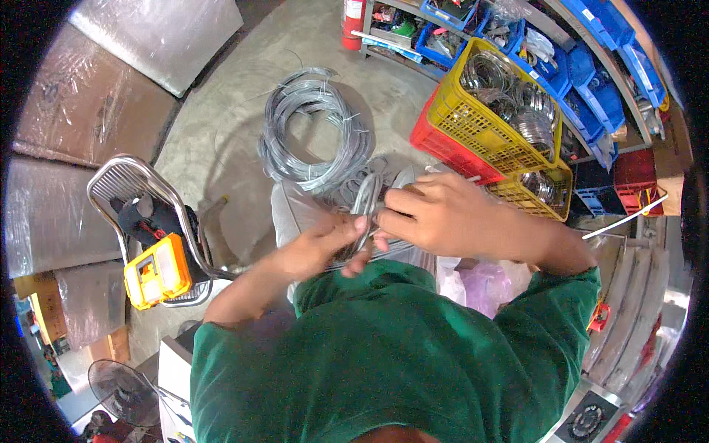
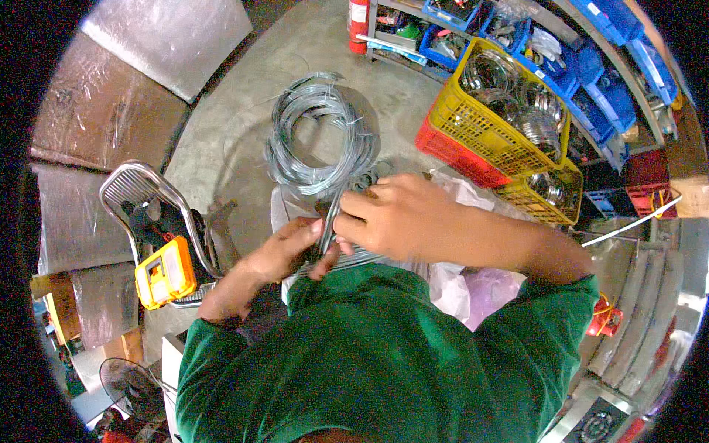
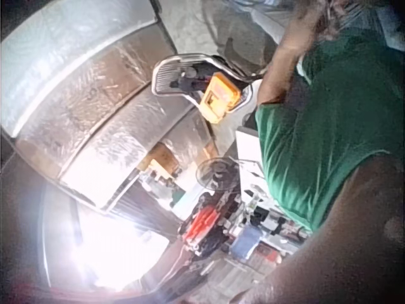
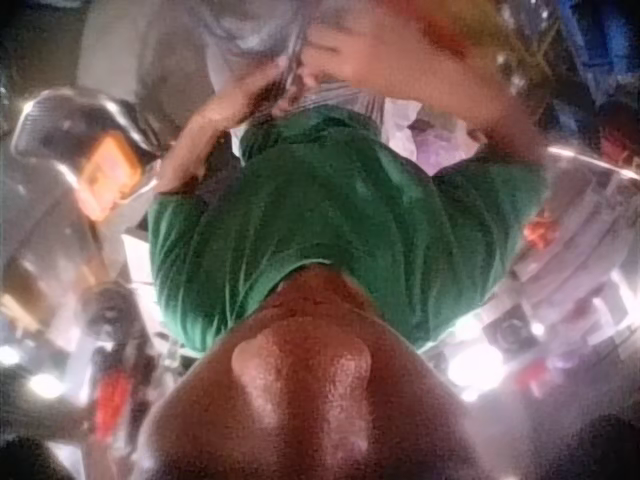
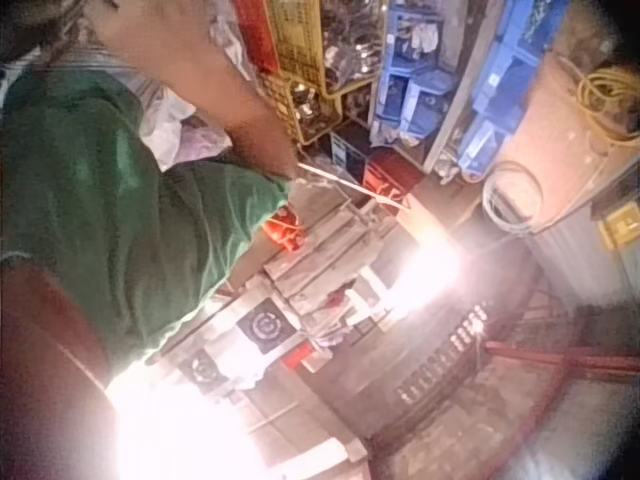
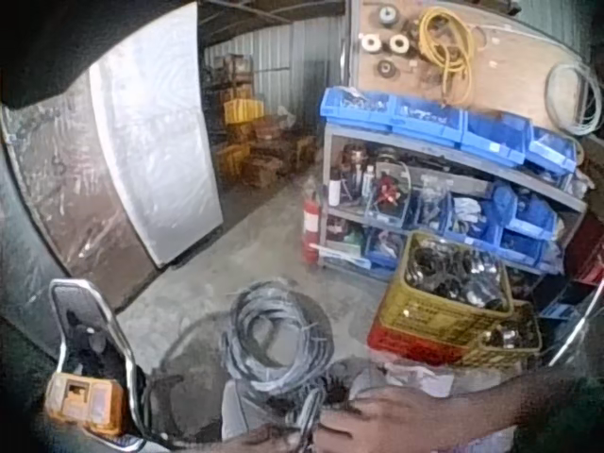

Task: The person repeatedly pulls lengths of silver wire from a large coil, forms them into smaller loops, and stacks the loops on a white cloth. The person handles the wire by hand without using tools.

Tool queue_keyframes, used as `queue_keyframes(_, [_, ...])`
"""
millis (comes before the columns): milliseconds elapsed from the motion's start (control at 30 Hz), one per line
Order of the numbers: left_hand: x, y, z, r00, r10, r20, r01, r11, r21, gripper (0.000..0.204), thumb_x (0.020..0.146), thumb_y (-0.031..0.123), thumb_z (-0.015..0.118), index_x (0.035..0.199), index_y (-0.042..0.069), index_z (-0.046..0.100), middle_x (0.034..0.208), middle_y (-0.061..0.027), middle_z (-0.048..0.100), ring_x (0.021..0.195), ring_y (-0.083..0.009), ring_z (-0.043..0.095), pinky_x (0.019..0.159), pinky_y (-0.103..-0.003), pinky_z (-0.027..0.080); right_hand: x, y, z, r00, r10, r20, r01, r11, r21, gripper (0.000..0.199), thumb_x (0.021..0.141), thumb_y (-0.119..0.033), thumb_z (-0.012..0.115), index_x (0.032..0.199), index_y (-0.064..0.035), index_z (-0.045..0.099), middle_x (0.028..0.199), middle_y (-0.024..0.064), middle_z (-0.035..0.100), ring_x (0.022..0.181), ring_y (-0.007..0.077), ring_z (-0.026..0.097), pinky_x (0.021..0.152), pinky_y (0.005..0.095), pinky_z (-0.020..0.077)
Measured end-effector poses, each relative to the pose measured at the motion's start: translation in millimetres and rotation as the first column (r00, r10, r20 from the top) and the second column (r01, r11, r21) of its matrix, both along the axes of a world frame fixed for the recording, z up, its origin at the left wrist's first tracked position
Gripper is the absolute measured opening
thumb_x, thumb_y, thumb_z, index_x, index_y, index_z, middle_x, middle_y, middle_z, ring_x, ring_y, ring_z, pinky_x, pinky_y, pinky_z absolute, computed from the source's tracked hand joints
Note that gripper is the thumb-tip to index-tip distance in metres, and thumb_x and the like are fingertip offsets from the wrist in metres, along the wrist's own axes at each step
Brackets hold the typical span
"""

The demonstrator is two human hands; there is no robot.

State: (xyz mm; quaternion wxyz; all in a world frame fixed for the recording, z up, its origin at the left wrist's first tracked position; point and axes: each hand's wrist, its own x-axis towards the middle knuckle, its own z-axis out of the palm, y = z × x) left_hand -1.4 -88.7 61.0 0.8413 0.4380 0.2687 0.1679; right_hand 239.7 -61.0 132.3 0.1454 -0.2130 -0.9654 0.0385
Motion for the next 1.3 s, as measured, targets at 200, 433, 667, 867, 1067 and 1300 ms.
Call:
queue_keyframes(200, [13.1, -21.8, 12.9, 0.957, 0.026, -0.29, 0.142, 0.827, 0.544, 0.042, 0.103, 0.035, 0.049, 0.087, -0.003, 0.057, 0.061, -0.0193, 0.051, 0.055, -0.0311, 0.054, 0.056, -0.041, 0.041, 17.4, -28.6, 8.5, 0.988, 0.064, 0.14, -0.061, 0.998, -0.024, 0.015, 0.081, -0.022, 0.062, 0.089, -0.0097, 0.059, 0.071, 0.0037, 0.054, 0.061, 0.0213, 0.067, 0.047, 0.035, 0.0525])
queue_keyframes(433, [14.7, -12.0, 25.7, 0.92, 0.011, -0.391, 0.293, 0.643, 0.707, 0.038, 0.102, 0.031, 0.051, 0.089, -0.004, 0.055, 0.065, -0.0248, 0.055, 0.065, -0.0454, 0.059, 0.059, -0.048, 0.044, 30.9, -32.6, 7.0, 0.993, 0.082, 0.089, -0.09, 0.992, 0.092, 0.014, 0.076, -0.021, 0.063, 0.081, -0.0088, 0.06, 0.067, 0.0003, 0.049, 0.055, 0.0149, 0.061, 0.047, 0.0301, 0.0506])
queue_keyframes(667, [15.0, -11.6, 27.9, 0.911, -0.042, -0.411, 0.345, 0.624, 0.701, 0.042, 0.102, 0.036, 0.05, 0.086, -0.003, 0.054, 0.063, -0.0237, 0.054, 0.065, -0.0448, 0.059, 0.06, -0.051, 0.045, 35.9, -37.6, 4.5, 0.995, 0.07, 0.076, -0.078, 0.992, 0.103, 0.018, 0.07, -0.021, 0.066, 0.083, -0.0084, 0.063, 0.066, -0.0013, 0.049, 0.056, 0.0131, 0.059, 0.047, 0.0281, 0.0497])
queue_keyframes(867, [11.4, -14.5, 18.7, 0.921, -0.056, -0.386, 0.35, 0.556, 0.754, 0.04, 0.101, 0.035, 0.051, 0.083, -0.001, 0.052, 0.059, -0.0216, 0.05, 0.061, -0.0428, 0.058, 0.057, -0.05, 0.045, 36.7, -39.1, 5.2, 0.996, 0.077, 0.051, -0.081, 0.993, 0.084, 0.015, 0.074, -0.022, 0.069, 0.081, -0.0084, 0.065, 0.062, -0.0021, 0.047, 0.055, 0.0119, 0.057, 0.046, 0.027, 0.0487])
queue_keyframes(1067, [5.8, -18.0, 18.7, 0.922, -0.051, -0.383, 0.359, 0.479, 0.801, 0.039, 0.1, 0.035, 0.053, 0.081, 0.001, 0.05, 0.056, -0.0192, 0.048, 0.056, -0.0408, 0.057, 0.052, -0.049, 0.043, 35.1, -41.7, 7.8, 0.996, 0.087, -0.021, -0.085, 0.992, 0.089, 0.015, 0.077, -0.022, 0.071, 0.078, -0.0084, 0.065, 0.061, -0.0028, 0.045, 0.054, 0.0109, 0.054, 0.044, 0.0256, 0.0457])
queue_keyframes(1300, [-4.9, -11.7, 7.4, 0.973, -0.14, -0.185, 0.219, 0.816, 0.535, 0.047, 0.104, 0.038, 0.046, 0.08, -0.001, 0.057, 0.063, -0.0157, 0.056, 0.06, -0.0315, 0.059, 0.061, -0.043, 0.046, 36.5, -22.1, 19.2, 0.989, 0.099, 0.114, -0.102, 0.994, 0.023, 0.016, 0.082, -0.019, 0.067, 0.094, -0.0084, 0.065, 0.071, 0.0001, 0.048, 0.062, 0.0152, 0.055, 0.054, 0.0309, 0.0454])
